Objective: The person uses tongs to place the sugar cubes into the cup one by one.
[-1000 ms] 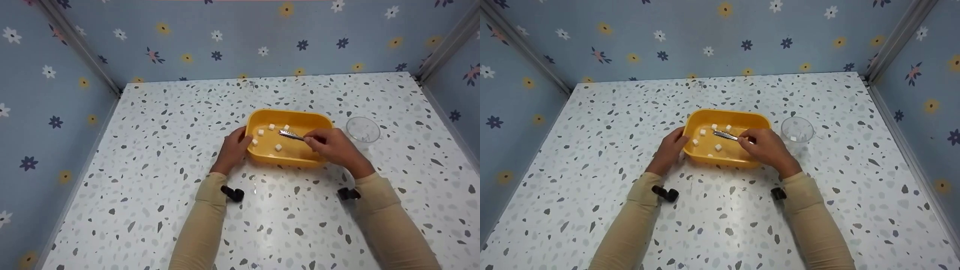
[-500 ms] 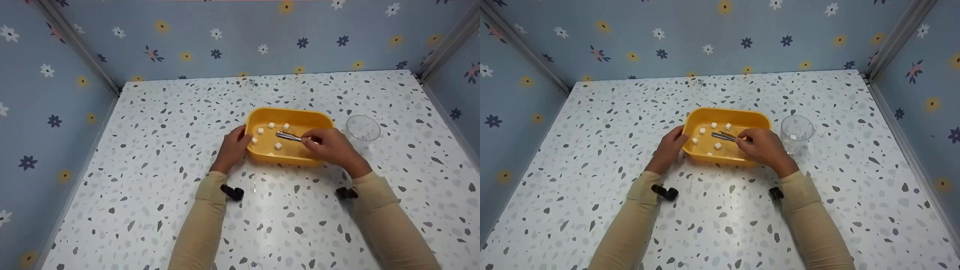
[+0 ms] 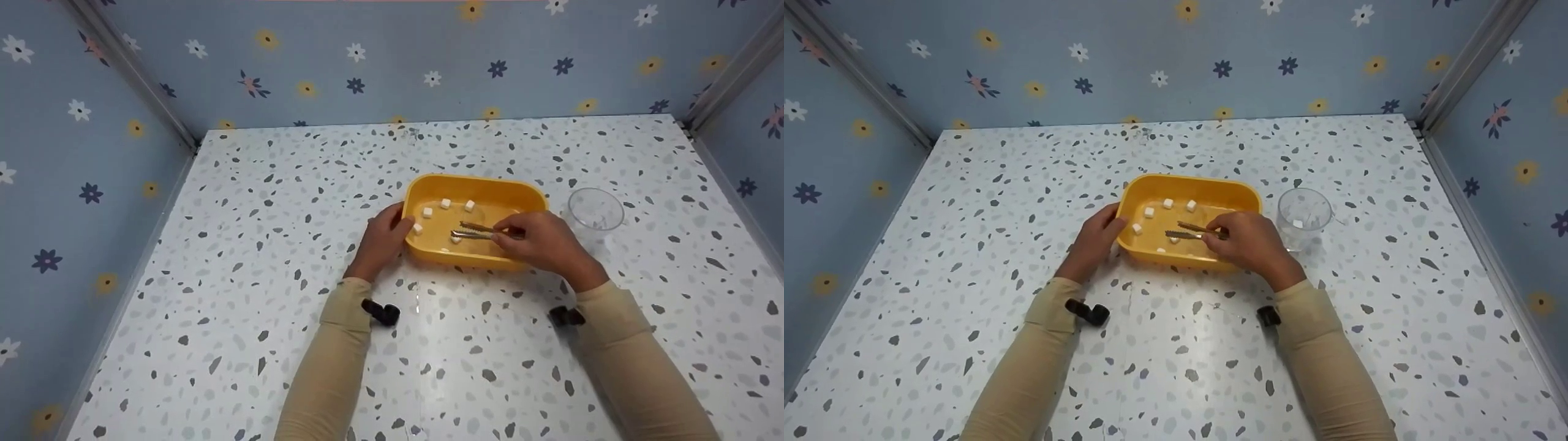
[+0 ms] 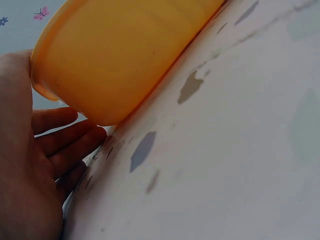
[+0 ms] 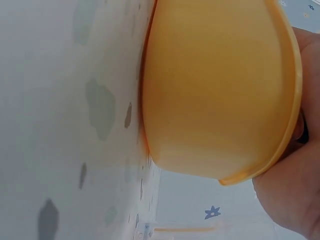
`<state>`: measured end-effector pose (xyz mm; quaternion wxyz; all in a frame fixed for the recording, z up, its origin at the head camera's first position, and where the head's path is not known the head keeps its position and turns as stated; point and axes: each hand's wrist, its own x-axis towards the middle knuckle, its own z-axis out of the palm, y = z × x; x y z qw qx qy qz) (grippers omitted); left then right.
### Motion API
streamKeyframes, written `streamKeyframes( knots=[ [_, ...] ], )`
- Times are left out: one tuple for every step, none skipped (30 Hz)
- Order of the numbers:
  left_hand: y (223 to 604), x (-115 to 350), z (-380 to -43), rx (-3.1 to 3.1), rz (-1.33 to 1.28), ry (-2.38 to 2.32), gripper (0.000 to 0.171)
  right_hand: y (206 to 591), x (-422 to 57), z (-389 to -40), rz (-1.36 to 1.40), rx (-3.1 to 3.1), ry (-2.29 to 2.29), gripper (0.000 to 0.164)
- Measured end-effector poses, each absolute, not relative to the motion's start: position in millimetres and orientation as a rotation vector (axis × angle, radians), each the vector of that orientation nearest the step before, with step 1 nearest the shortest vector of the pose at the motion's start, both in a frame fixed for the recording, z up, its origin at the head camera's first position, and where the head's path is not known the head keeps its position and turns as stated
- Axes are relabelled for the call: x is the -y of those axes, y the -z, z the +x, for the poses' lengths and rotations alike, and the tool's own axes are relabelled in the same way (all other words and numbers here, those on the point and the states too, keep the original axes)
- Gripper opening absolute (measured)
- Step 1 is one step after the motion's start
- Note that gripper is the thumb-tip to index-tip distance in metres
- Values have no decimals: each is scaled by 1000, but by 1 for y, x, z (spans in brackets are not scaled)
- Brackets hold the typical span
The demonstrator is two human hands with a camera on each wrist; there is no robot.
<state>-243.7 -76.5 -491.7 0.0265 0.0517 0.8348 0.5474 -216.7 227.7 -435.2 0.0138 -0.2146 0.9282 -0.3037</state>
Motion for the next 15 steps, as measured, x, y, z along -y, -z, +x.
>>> streamKeyframes(
  knots=[
    [492,77,-244,-2579,159,-1690,50,435,-228,-217,-678,-2893,941,24],
    [491,77,-244,-2578,157,-1689,50,435,-228,-217,-687,-2896,934,24],
    [491,77,-244,-2579,156,-1685,50,435,-228,-217,-694,-2898,930,24],
    [491,77,-244,-2579,154,-1681,50,435,-228,-217,-700,-2900,925,24],
    [491,76,-244,-2580,151,-1678,51,435,-228,-217,-705,-2903,917,24],
    [490,77,-244,-2579,147,-1674,51,435,-227,-217,-707,-2904,913,25],
    [490,76,-244,-2578,143,-1672,51,435,-227,-217,-706,-2903,911,25],
    [490,76,-244,-2577,140,-1669,51,435,-227,-217,-705,-2903,904,26],
    [490,77,-244,-2579,136,-1662,52,435,-227,-217,-704,-2903,898,26],
    [490,77,-244,-2580,135,-1657,52,435,-227,-217,-704,-2904,889,27],
    [490,77,-244,-2582,129,-1649,52,435,-227,-217,-703,-2904,880,27],
    [490,77,-245,-2584,123,-1642,52,435,-227,-217,-702,-2903,873,27],
    [490,77,-245,-2585,120,-1637,52,435,-227,-217,-700,-2903,865,27],
    [490,77,-245,-2585,120,-1632,52,435,-227,-217,-699,-2904,857,27],
    [490,77,-245,-2584,115,-1628,52,435,-227,-216,-697,-2906,848,27]
  ],
)
